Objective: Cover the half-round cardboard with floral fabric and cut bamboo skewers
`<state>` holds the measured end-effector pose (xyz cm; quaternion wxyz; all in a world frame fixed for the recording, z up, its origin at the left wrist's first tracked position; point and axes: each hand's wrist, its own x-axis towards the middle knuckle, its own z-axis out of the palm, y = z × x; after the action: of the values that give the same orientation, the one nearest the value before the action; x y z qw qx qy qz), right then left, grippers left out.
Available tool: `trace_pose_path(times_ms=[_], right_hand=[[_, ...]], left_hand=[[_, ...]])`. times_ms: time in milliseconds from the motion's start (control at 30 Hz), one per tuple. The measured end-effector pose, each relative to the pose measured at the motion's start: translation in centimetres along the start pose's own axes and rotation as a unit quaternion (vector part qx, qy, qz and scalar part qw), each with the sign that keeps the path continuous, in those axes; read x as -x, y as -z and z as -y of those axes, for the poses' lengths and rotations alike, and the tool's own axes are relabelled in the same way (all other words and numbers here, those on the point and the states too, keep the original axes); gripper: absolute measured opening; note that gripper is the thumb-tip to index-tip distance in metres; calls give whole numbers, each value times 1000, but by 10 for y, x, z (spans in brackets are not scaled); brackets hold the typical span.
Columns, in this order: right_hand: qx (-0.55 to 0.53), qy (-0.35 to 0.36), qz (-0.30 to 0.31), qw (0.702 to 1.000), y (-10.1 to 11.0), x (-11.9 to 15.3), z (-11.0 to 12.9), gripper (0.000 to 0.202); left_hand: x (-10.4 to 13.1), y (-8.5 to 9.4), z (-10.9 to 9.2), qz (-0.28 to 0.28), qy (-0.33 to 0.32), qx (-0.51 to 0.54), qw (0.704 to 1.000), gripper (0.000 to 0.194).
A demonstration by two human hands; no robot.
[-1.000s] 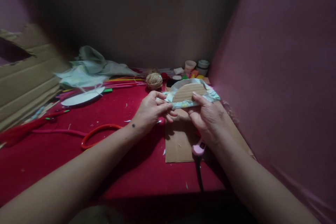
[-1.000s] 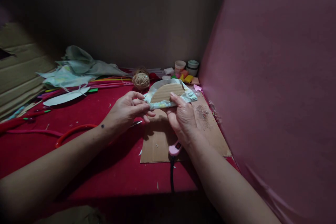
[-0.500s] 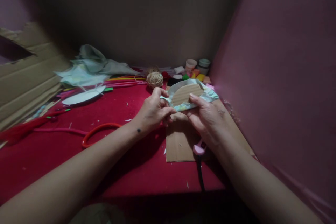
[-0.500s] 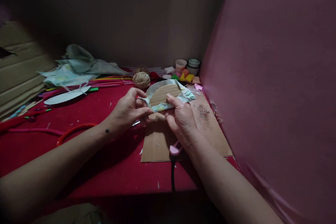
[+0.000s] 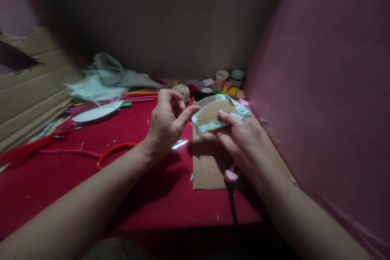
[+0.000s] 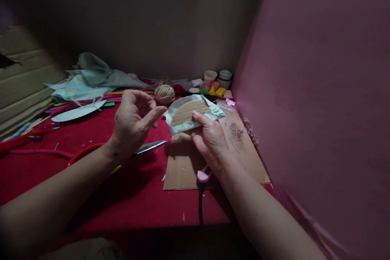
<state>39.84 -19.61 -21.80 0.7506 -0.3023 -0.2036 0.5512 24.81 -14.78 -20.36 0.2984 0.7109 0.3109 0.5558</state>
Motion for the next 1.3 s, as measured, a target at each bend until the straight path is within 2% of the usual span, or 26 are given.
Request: trace_pose_path(times_ms=[67,133,267,367,433,567,633,833,1133,1233,1300], right_hand=[[-3,-3,4,1000,2,-1,2,21],[-8,2,9,1000,4,-2,3,20],[-6,13,18,1000,5,-3,3,20],[2,14,33,999,2,-1,2,23],[10,11,39,999,0,1,1,25],[21,7,44,999,-2,2,-1,23],[29,7,39,999,-1,2,-1,22],[32,11,39,999,0,2,-1,21],[20,9,25,999,0,2,2,20],[17,-2,24,1000,0,1,0,19],[19,-8,18,1000,-1,1,0,18]], left_hand=[[-3,2,1,-10,67,60,996,22],[-5,4,4,3,138,106,985,17],[-5,2,12,92,273,197,937,17],[-3,-1,13,147,327,212,909,24],[-2,-3,11,150,319,211,912,22],[1,-5,6,113,263,175,942,12],[3,-6,4,111,261,168,944,11],[5,-9,2,160,225,179,944,9],[11,-9,11,200,84,157,963,8],[12,-8,8,243,71,164,953,12],[10,-5,2,247,79,199,945,14]])
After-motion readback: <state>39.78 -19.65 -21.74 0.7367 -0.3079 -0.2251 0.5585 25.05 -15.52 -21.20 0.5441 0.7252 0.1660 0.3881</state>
